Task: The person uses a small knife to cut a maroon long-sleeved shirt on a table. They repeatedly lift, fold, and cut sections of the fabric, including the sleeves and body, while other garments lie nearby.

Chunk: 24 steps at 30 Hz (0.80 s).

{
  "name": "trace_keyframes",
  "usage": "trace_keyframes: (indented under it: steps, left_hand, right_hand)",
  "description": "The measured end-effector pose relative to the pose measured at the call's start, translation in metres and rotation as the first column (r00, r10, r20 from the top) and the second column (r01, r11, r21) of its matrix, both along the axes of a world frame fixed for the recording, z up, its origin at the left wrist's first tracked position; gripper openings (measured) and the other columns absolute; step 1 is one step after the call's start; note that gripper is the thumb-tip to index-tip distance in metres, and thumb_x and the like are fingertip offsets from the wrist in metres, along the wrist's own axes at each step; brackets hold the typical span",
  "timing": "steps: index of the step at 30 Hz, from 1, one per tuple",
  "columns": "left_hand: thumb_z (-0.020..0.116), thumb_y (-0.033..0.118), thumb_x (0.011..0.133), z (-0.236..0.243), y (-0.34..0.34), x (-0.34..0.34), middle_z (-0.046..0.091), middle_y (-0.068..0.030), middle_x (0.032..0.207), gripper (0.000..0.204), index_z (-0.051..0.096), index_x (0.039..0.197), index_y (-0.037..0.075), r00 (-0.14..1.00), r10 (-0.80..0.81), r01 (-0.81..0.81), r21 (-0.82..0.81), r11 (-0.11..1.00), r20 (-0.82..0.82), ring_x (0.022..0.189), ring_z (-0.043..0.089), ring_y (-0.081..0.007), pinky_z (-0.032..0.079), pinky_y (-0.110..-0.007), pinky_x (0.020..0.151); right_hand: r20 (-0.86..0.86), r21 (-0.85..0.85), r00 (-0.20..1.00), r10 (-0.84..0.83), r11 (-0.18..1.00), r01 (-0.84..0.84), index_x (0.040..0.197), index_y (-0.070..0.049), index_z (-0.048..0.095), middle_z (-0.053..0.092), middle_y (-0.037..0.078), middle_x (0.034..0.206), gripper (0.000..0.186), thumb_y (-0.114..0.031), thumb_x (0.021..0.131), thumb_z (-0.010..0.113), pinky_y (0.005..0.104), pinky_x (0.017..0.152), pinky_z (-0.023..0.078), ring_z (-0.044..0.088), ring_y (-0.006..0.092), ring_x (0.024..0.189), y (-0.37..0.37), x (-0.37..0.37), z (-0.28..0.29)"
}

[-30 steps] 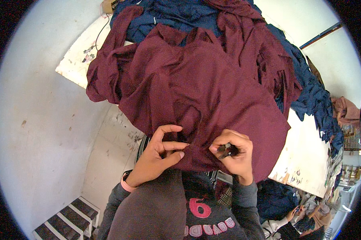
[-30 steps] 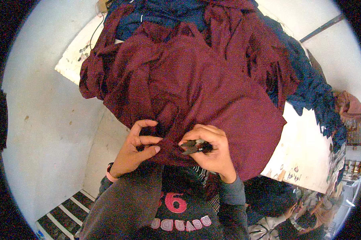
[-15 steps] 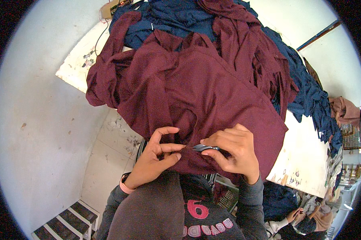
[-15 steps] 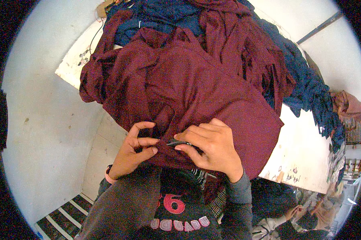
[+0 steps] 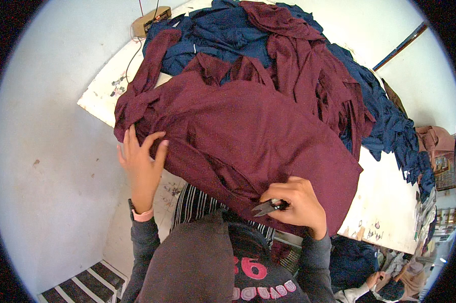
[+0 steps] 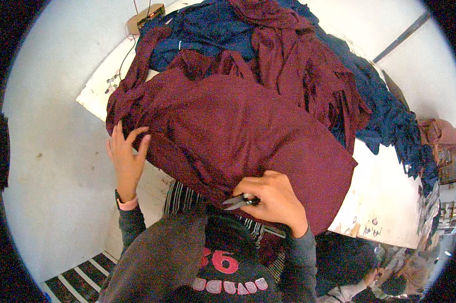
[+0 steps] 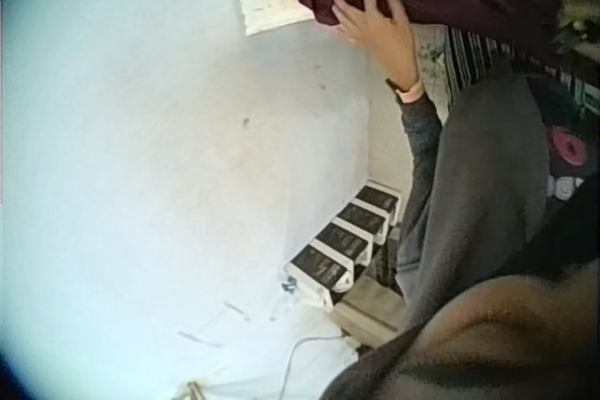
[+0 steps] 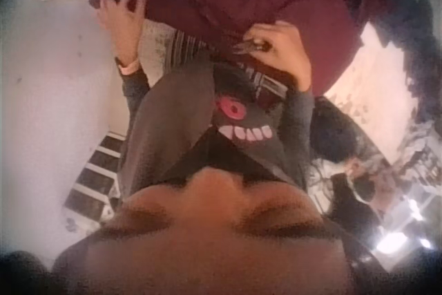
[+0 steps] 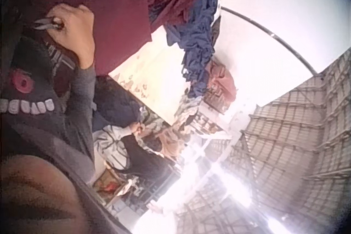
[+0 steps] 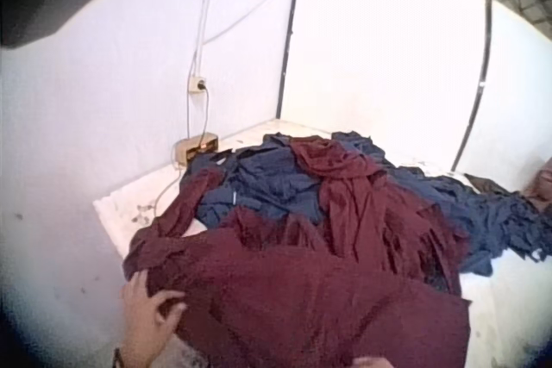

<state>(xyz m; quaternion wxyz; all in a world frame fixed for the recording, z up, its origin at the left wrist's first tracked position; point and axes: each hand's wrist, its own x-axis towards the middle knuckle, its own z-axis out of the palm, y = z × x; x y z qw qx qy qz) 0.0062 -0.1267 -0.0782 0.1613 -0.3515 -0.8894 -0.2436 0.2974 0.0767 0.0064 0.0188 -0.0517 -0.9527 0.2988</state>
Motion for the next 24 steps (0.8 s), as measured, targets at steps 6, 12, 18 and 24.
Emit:
trace_keyframes:
  steps: [6,12,18,24]
  left_hand:
    - [0.066,0.035,0.098,0.004,-0.017,0.008,0.048,-0.0188,0.155,0.026,0.073,0.121,0.024,0.996,-0.006,0.007,-0.009,1.000,0.086,0.148,0.037,-0.0382,0.015,-0.062,0.122]
    - [0.066,0.028,0.098,0.010,-0.015,0.020,0.060,-0.0076,0.145,0.027,0.071,0.123,0.019,0.990,-0.053,0.045,0.058,0.997,0.129,0.146,0.043,-0.0336,0.019,-0.058,0.123]
    - [0.067,0.024,0.098,0.006,-0.010,0.023,0.063,-0.0068,0.142,0.039,0.062,0.134,0.013,0.972,-0.156,0.126,0.169,0.977,0.178,0.143,0.048,-0.0311,0.025,-0.057,0.120]
    - [0.066,0.021,0.097,0.010,0.005,0.029,0.055,-0.0135,0.150,0.046,0.057,0.140,0.006,0.950,-0.257,0.181,0.355,0.917,0.180,0.140,0.049,-0.0353,0.031,-0.055,0.118]
  right_hand:
    - [-0.075,-0.135,0.993,-0.094,0.987,0.083,0.103,-0.015,0.072,0.069,0.004,0.089,0.031,-0.026,0.076,0.082,0.0384,0.071,0.052,0.069,0.0262,0.080,-0.004,-0.008,-0.013]
    - [-0.170,-0.329,0.893,-0.417,0.878,0.347,0.118,-0.007,0.071,0.072,0.009,0.107,0.043,-0.013,0.078,0.084,0.0342,0.073,0.055,0.069,0.0194,0.092,-0.016,-0.055,-0.033]
    - [-0.230,-0.171,0.899,-0.372,0.925,0.339,0.113,-0.008,0.074,0.072,0.011,0.101,0.038,-0.001,0.076,0.067,0.0404,0.079,0.057,0.071,0.0334,0.094,-0.014,-0.073,-0.054]
    - [-0.642,-0.215,0.512,-0.570,0.775,0.594,0.100,-0.002,0.075,0.072,0.008,0.093,0.038,0.013,0.071,0.055,0.0309,0.076,0.053,0.068,0.0185,0.084,0.013,-0.033,0.008]
